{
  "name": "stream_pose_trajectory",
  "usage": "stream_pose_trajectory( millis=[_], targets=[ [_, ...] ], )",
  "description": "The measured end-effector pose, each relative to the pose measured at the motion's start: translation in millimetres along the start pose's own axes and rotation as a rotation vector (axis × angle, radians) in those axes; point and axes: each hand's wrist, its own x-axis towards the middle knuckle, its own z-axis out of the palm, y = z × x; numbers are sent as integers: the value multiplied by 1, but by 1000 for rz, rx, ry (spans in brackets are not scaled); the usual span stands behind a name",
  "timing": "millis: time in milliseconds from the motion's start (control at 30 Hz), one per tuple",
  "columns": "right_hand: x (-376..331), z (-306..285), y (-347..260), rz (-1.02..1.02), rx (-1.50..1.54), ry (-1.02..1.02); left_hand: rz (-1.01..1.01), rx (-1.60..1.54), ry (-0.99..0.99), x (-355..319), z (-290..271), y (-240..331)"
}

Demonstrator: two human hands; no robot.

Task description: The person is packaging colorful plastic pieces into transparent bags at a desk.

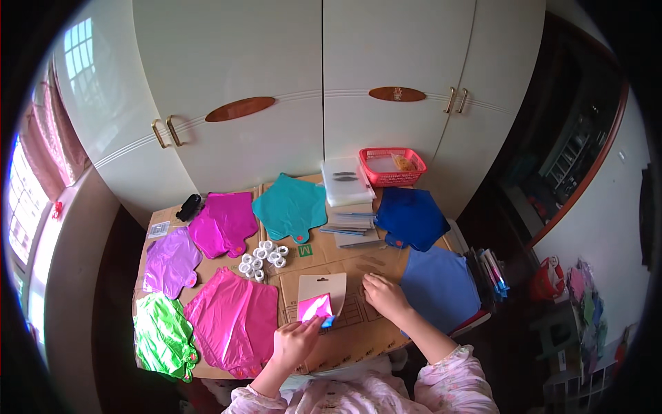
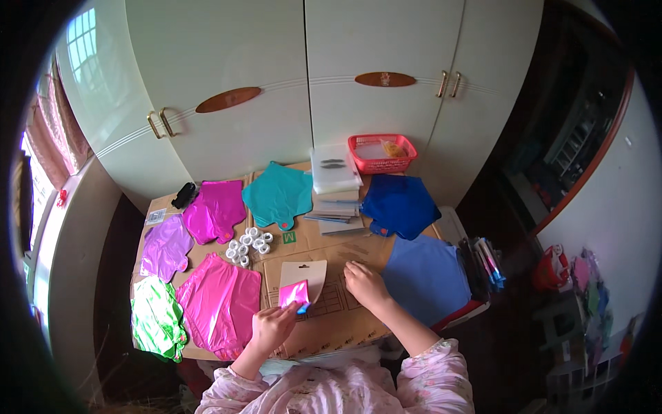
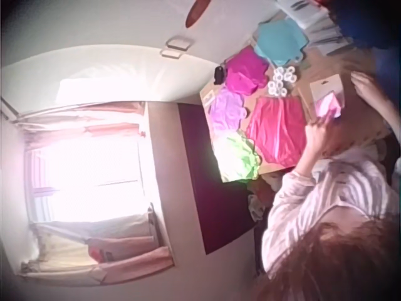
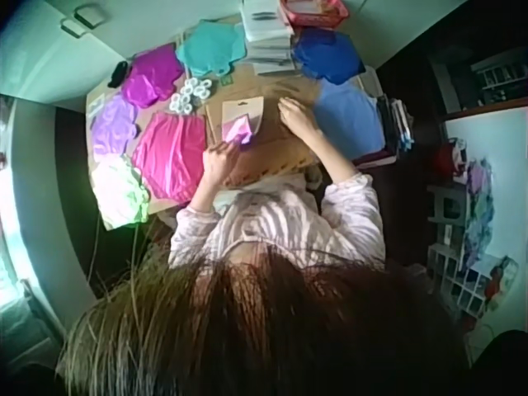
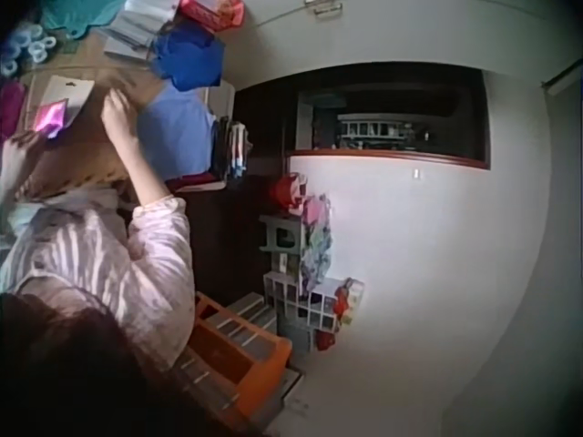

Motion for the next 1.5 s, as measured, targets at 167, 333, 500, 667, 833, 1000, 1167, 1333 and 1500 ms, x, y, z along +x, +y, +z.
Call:
stream_pose_trajectory(
  millis=[167, 333, 500, 667, 833, 1000, 1167, 1333, 1500],
  targets=[
    [-1, 17, 3, -120, -149, 103, 241, 144, -71, -10, 2, 2],
    [1, 13, 0, -90, -101, 103, 269, 192, -102, -8, 2, 7],
    [3, -1, -17, -58, -224, 49, 286, 132, -91, -8, 1, 8],
    [3, 1, -13, -76, -229, 81, 294, 131, -92, -10, 1, 8],
    [7, 7, -10, -26, -13, 124, 291, 134, -94, -11, 0, 10],
    [14, 8, -14, 57, 5, 72, 322, 166, -109, -11, 2, 9],
    [14, 5, -12, -80, 115, 96, 326, 173, -134, -11, 3, 9],
    [17, 1, -19, -51, 114, 140, 338, 185, -142, -11, 3, 9],
    [14, 0, -29, -20, 4, 38, 389, 192, -160, -10, 4, 11]
  ],
)
